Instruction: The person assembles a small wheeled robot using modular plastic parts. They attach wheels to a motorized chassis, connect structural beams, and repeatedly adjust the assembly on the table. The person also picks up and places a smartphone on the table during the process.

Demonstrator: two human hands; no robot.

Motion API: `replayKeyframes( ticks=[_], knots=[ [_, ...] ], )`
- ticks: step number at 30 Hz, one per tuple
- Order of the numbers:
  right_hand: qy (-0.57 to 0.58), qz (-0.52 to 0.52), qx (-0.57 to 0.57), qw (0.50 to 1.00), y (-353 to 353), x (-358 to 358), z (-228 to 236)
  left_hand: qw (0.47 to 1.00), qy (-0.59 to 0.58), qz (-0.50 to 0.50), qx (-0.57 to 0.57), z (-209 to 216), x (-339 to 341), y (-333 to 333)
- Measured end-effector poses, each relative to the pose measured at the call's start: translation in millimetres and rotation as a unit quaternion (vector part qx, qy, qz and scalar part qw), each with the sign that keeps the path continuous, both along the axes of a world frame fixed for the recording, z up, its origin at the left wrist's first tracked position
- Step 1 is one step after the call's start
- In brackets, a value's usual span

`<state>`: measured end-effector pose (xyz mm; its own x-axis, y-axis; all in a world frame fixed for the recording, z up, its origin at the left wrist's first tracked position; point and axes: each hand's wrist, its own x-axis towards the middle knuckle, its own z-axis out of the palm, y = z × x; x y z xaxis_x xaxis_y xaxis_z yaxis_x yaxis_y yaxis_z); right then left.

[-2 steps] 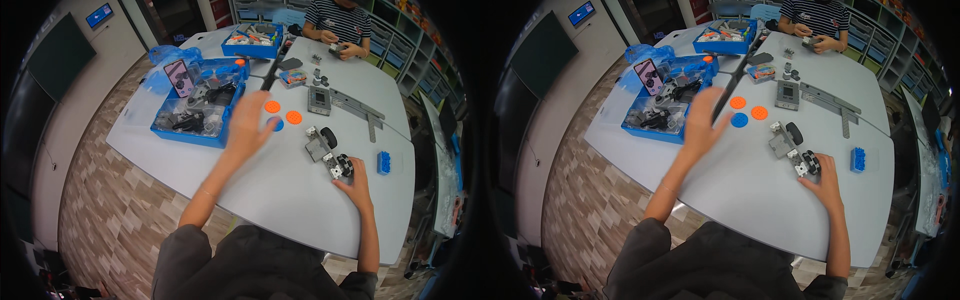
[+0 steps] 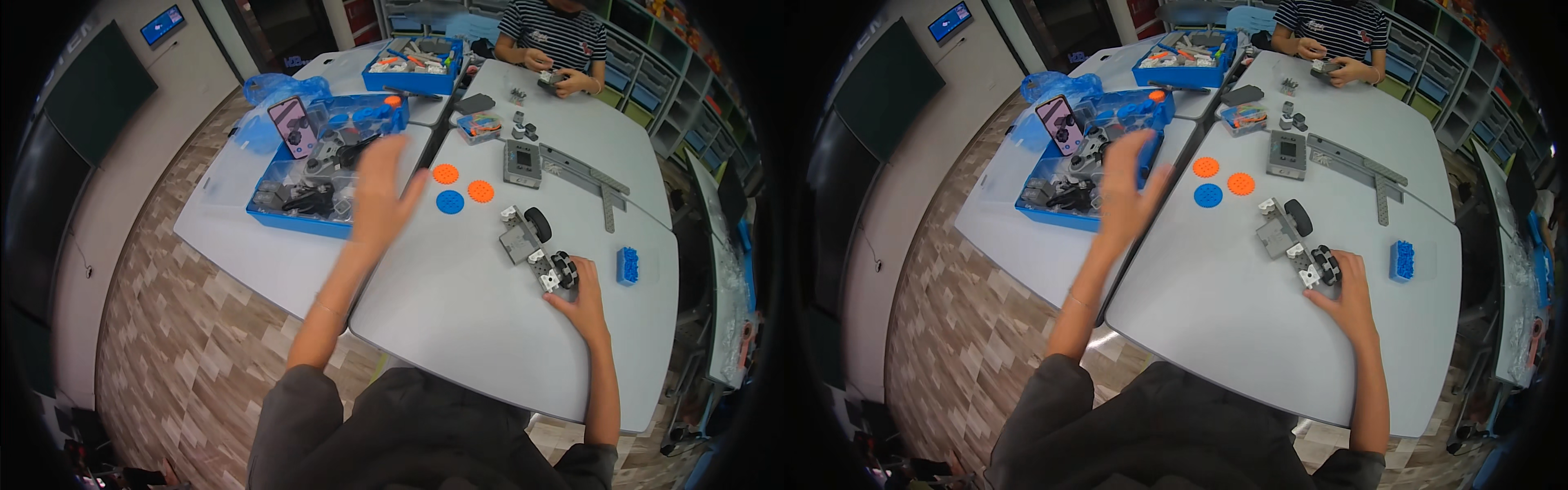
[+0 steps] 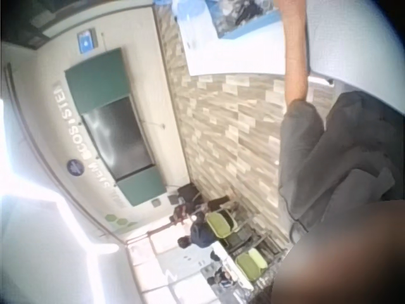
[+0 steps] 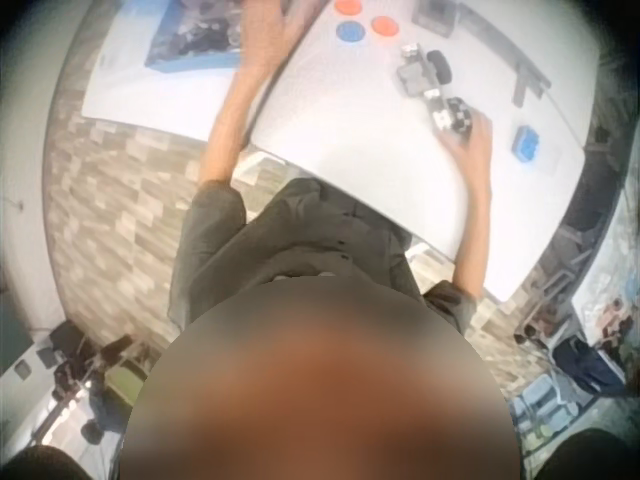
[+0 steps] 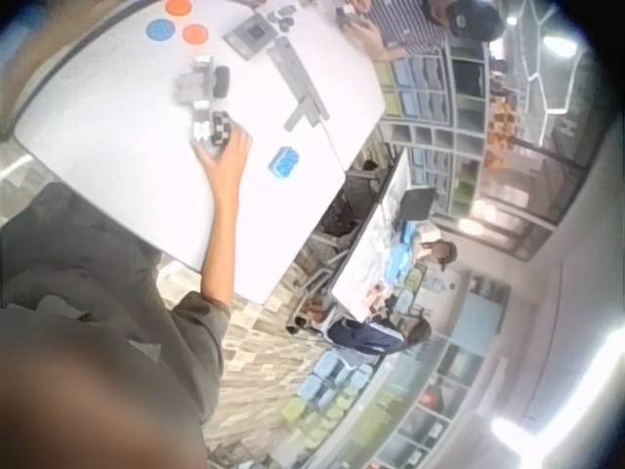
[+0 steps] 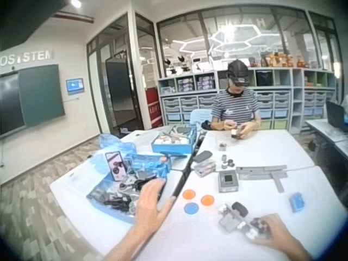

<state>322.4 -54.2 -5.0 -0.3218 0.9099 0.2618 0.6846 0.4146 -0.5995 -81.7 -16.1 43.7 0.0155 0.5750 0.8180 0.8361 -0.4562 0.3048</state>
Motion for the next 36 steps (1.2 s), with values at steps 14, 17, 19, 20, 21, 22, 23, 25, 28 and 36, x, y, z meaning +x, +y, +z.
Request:
replayKeyframes(
  ticks=[14,17,19,20,21,22,23,25,28,36],
  knots=[
    [-0.007,0.007,0.025,1.000,7,0,-4,0.951,-0.052,0.283,-0.111,-35,-307,95],
    [-0.004,0.006,0.025,1.000,7,1,-5,0.960,-0.121,0.219,-0.126,-36,-307,106],
    [-0.004,0.006,0.025,1.000,7,2,-5,0.958,-0.157,0.192,-0.142,-34,-301,114],
    [-0.006,0.008,0.026,1.000,7,2,-5,0.954,-0.159,0.208,-0.146,-33,-298,117],
    [-0.006,0.007,0.025,1.000,7,2,-5,0.951,-0.160,0.221,-0.146,-33,-297,120],
    [-0.006,0.009,0.025,1.000,7,2,-5,0.947,-0.162,0.236,-0.147,-33,-296,123],
    [-0.004,0.008,0.024,1.000,7,2,-5,0.947,-0.160,0.238,-0.141,-34,-296,125],
    [-0.003,0.007,0.020,1.000,6,1,-4,0.945,-0.161,0.252,-0.135,-37,-299,129],
    [-0.004,0.004,0.015,1.000,6,-1,-2,0.947,-0.147,0.259,-0.122,-42,-304,135],
    [-0.008,0.008,0.016,1.000,7,-1,-1,0.946,-0.158,0.260,-0.112,-45,-299,135]
  ],
)
